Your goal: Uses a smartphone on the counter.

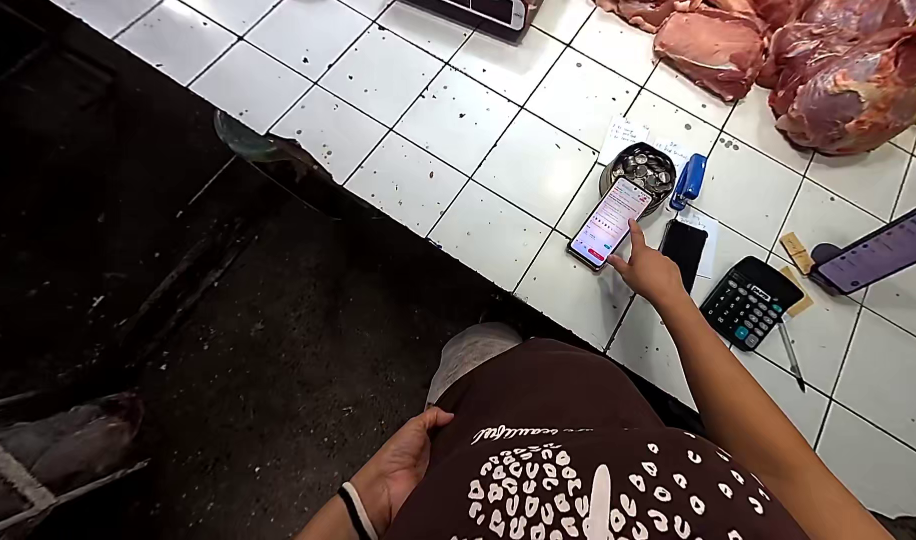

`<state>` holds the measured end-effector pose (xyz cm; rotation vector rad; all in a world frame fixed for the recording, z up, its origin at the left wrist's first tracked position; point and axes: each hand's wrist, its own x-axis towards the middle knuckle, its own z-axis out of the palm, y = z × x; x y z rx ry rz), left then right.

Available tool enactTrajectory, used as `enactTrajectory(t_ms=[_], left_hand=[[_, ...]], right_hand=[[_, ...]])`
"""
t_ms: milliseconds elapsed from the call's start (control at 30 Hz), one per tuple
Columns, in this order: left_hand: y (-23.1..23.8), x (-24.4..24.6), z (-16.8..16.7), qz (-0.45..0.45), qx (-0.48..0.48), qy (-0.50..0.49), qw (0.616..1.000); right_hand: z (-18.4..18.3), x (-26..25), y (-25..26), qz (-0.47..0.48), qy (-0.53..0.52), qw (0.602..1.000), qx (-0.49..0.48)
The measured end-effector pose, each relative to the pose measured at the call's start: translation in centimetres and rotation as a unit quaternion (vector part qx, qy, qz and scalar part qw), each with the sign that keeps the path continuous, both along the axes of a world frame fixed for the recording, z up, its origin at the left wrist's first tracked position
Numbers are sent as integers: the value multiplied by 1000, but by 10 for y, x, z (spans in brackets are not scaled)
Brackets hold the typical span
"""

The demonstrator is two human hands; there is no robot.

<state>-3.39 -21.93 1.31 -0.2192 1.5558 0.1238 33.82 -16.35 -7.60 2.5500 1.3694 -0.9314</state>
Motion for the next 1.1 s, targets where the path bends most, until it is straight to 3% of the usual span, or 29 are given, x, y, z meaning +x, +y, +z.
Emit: enactTrajectory(t_ms=[467, 767, 1100], left_hand=[[74, -2, 3, -109, -6, 1, 994], [139, -6, 2, -224, 6, -14, 974], [200, -3, -4, -335, 14, -14, 942]], right_hand=[[5, -20, -7, -53, 35, 998, 5], [-12, -51, -16, -95, 47, 994, -13], [-21, -82, -23, -175, 28, 984, 31]])
